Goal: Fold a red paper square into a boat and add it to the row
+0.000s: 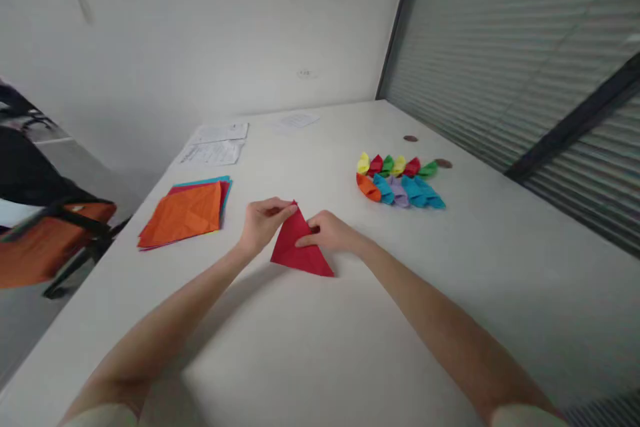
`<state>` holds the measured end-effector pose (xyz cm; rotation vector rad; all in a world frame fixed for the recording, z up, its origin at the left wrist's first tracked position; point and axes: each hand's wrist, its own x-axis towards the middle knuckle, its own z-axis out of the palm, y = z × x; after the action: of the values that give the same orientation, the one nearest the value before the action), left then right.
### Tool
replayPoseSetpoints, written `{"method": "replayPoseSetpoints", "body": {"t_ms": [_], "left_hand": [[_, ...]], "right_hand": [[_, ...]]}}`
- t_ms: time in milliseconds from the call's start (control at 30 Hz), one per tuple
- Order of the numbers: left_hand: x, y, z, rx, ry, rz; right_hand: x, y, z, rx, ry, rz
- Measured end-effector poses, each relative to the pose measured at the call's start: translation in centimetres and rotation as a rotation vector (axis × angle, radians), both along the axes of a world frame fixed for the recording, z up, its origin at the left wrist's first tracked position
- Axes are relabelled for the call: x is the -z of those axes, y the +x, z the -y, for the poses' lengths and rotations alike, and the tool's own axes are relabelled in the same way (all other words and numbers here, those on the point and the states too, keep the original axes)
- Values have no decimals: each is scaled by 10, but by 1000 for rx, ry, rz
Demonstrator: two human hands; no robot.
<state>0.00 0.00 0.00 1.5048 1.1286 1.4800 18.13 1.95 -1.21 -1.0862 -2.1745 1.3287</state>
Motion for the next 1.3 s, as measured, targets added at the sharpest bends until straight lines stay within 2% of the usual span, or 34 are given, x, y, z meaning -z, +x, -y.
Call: {"method": "replayPoseSetpoints", "body": {"t_ms": [167,367,633,800,933,1000,1033,1100,1133,1167,1233,1300], "left_hand": [[-3,0,2,-14,5,0],[-3,1,0,-38,14,70],[-2,-1,-3,-130,41,142],[9,-15,-22,-214,21,331],[26,-24,-39,-261,-59,345],[36,-25,-41,-256,-81,216],[41,-24,-39,-284,-36,118],[49,-22,-34,-347,151,-163],[52,-20,-30,-325,253,-318],[56,-18,-26,-223,326,-472],[63,-14,-20,89,397,-743],[70,-12,-16,246,375,-919]], "right_hand": [[-1,-2,3,-14,-4,-60],[-3,-6,5,97,179,-237],[-5,-6,7,90,161,-214],[-5,8,-6,70,107,-122],[-1,22,-21,100,101,-48],[5,25,-26,105,94,-4],[9,26,-28,108,92,22],[18,26,-30,118,109,79],[22,26,-31,131,134,106],[27,26,-32,142,166,130],[33,27,-32,152,238,175],[37,27,-32,183,341,246]]}}
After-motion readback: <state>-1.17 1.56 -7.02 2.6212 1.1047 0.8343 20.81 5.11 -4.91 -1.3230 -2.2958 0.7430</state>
